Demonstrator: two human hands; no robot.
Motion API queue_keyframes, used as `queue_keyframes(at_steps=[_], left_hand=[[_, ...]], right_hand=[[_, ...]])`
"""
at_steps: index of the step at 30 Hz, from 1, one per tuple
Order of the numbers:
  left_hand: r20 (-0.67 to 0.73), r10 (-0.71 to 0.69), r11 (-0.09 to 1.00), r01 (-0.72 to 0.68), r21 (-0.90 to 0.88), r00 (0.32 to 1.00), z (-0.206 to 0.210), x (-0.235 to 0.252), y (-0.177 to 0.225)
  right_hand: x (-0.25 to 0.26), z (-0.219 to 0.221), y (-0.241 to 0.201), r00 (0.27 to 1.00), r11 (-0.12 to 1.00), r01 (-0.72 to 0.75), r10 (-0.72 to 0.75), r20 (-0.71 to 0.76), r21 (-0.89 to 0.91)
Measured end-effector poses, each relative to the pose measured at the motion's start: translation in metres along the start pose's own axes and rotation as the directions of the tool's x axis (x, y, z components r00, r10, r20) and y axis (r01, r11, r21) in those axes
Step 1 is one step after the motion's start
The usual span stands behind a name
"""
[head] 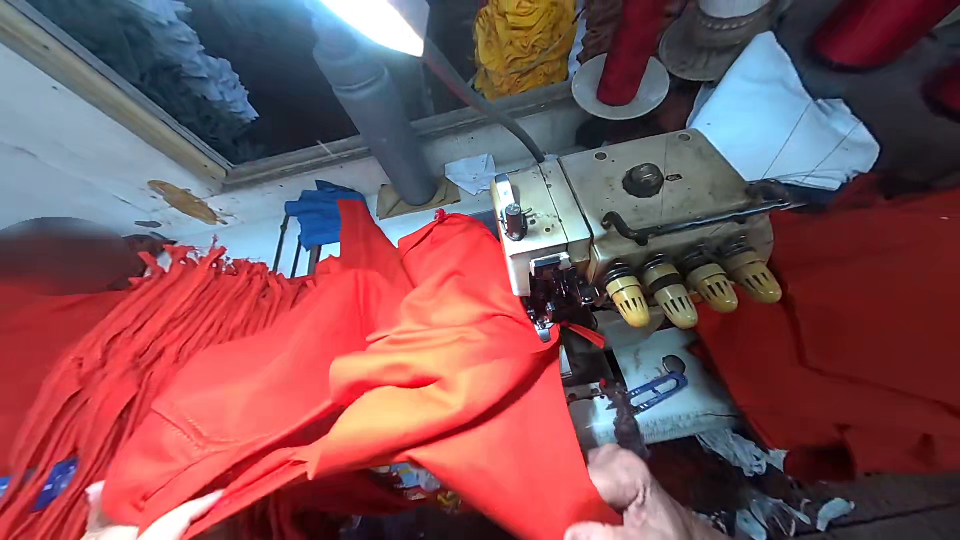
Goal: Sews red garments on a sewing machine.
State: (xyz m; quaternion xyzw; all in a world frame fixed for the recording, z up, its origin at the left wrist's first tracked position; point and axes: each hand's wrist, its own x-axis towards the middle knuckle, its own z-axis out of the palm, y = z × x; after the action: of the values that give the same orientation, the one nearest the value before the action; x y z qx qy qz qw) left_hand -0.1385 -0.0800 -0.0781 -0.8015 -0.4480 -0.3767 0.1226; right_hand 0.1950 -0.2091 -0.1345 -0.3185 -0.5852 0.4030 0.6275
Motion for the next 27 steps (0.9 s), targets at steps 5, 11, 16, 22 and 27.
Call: queue_keyframes(at_steps=[5, 11, 16, 22, 27], left_hand=[[0.479, -0.069, 0.995, 0.093, -0.028, 0.875, 0.008, 0.011, 0.001], [0.376, 0.127, 0.907, 0.045, -0.418, 0.918, 0.044, 0.060, 0.114], [0.403, 0.331, 0.908, -0.171, -0.382, 0.854, 0.094, 0.069, 0.145], [0.527, 0.338, 0.866, -0.037, -0.499, 0.780, 0.072, 0.076, 0.122], [0.533, 0.374, 0.851, -0.054, -0.522, 0.759, 0.058, 0.069, 0.140]], right_hand=[[-0.049, 0.006, 0.029, 0.909, 0.797, -0.373, 0.417, -0.014, -0.474], [-0.058, 0.003, 0.038, 0.861, 0.504, -0.261, 0.506, 0.038, -0.823], [-0.050, -0.010, 0.029, 0.853, 0.632, -0.429, 0.519, -0.059, -0.646], [-0.025, -0.013, 0.031, 0.871, 0.886, -0.435, 0.368, -0.325, -0.163], [-0.026, -0.006, 0.027, 0.879, 0.895, -0.424, 0.370, -0.301, -0.136]])
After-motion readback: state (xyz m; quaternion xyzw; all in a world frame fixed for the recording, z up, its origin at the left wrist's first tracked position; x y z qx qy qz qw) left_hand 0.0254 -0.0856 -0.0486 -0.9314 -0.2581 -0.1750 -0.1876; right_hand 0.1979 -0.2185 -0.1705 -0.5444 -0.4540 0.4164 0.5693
